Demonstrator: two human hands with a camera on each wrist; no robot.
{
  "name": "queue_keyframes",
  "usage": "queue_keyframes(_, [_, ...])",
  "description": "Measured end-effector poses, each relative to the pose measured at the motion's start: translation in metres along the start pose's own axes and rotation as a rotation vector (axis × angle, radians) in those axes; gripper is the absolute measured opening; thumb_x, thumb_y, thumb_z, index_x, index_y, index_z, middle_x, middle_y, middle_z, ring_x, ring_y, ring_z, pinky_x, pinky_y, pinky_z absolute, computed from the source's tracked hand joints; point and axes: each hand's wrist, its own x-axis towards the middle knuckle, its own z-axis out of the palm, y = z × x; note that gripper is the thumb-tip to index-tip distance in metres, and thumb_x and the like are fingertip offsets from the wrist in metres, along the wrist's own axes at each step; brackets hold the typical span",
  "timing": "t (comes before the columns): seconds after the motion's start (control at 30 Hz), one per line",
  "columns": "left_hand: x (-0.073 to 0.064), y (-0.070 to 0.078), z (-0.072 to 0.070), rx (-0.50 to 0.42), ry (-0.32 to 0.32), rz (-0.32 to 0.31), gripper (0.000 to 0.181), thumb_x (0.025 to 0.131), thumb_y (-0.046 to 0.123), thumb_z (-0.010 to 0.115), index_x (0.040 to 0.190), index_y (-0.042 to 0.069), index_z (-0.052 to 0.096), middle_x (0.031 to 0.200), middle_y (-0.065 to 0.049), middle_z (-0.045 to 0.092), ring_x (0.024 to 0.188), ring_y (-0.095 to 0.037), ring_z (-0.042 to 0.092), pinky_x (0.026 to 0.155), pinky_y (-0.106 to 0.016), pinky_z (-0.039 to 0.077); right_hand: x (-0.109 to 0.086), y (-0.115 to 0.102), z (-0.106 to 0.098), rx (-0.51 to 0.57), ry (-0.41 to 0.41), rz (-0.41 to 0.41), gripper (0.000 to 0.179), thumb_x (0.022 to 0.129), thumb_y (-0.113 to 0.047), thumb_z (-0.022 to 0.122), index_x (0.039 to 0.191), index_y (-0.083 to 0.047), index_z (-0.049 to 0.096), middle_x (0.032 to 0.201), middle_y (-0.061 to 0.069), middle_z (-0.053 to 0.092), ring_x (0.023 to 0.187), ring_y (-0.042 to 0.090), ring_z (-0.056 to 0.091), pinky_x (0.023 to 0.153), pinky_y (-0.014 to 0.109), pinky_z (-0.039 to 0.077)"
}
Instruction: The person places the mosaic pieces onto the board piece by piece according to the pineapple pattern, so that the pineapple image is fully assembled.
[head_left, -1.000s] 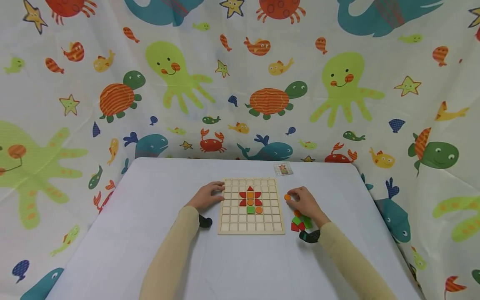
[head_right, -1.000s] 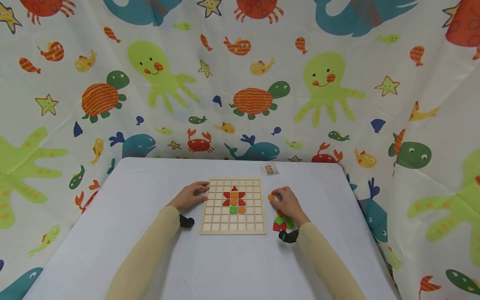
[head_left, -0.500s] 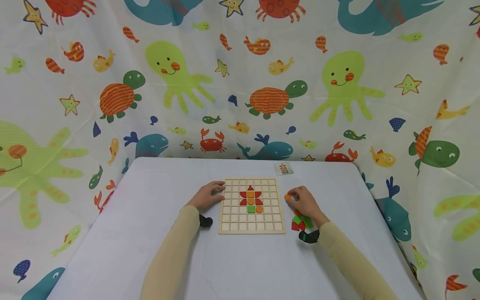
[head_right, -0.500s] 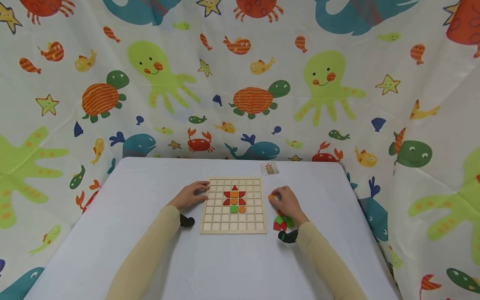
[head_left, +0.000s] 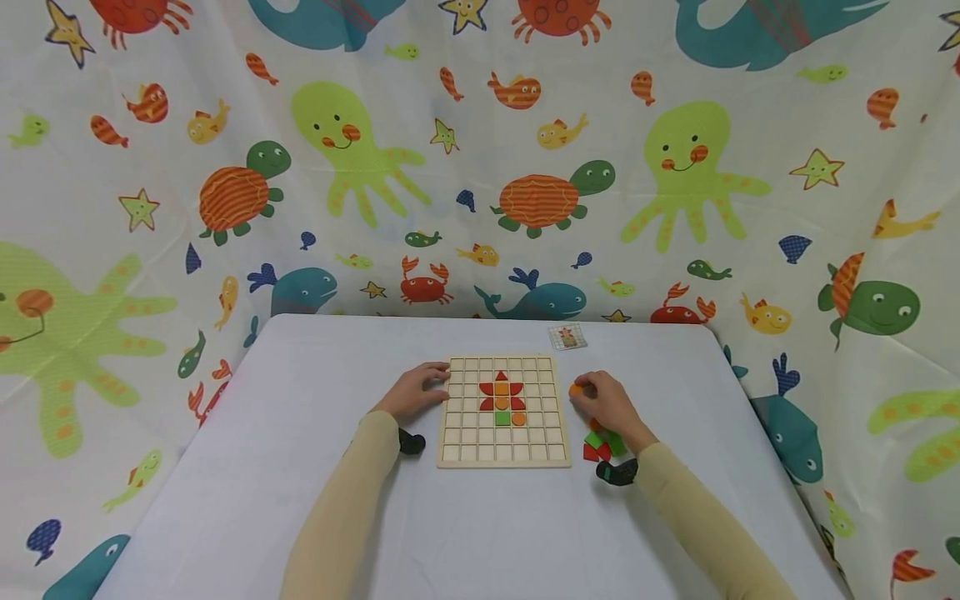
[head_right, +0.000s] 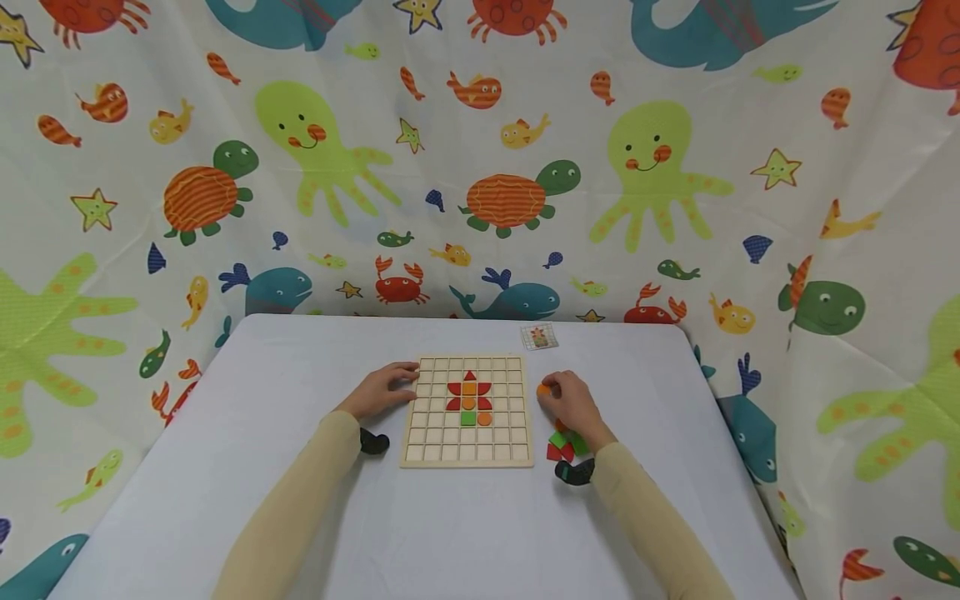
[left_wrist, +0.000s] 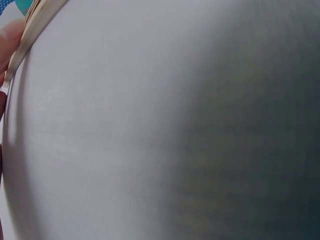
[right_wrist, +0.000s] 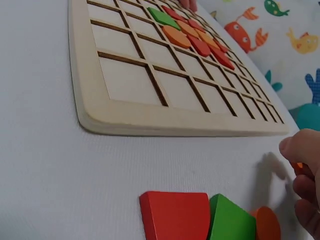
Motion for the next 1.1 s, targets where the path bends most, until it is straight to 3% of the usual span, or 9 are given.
queue_keyframes(0.37, [0.002,-0.001,0.001,-0.006,-0.007,-0.027,0.051,0.088,0.033,0.073,0.133,0.013,0.061,0.150,0.003,0.043,0.143,-0.023,0.032,0.117,-0.046,0.027,-0.007,-0.037,0.019,0.104,0.002,-0.112,0.031,0.092,-0.017,0.070,0.119,-0.003,0.065,0.110,0.008,0.063,0.094,0.020,0.059,0.087,0.036,0.056])
queue_keyframes(0.53, [0.001,0.000,0.000,-0.008,-0.006,-0.012,0.051,0.089,0.032,0.073,0.133,0.011,0.061,0.150,0.001,0.044,0.143,-0.025,0.033,0.117,-0.047,0.028,-0.016,-0.064,0.038,0.106,-0.031,-0.236,0.024,0.090,-0.010,0.071,0.112,-0.005,0.068,0.105,0.005,0.064,0.090,0.016,0.060,0.082,0.030,0.057])
queue_keyframes(0.73, [0.000,-0.001,0.000,-0.005,-0.009,-0.013,0.051,0.088,0.032,0.074,0.133,0.011,0.061,0.150,0.001,0.044,0.143,-0.024,0.032,0.117,-0.046,0.028,-0.023,-0.088,0.062,0.038,-0.104,-0.375,0.023,0.090,-0.016,0.072,0.112,-0.007,0.070,0.099,-0.001,0.062,0.086,0.012,0.054,0.077,0.024,0.054])
queue_keyframes(1.1, [0.001,0.001,-0.001,0.004,-0.012,-0.016,0.050,0.088,0.032,0.074,0.132,0.011,0.062,0.150,0.002,0.044,0.142,-0.024,0.033,0.117,-0.045,0.028,-0.015,-0.104,0.084,-0.097,-0.162,-0.380,0.025,0.093,-0.027,0.069,0.114,-0.013,0.069,0.106,-0.001,0.060,0.093,0.014,0.054,0.088,0.032,0.052])
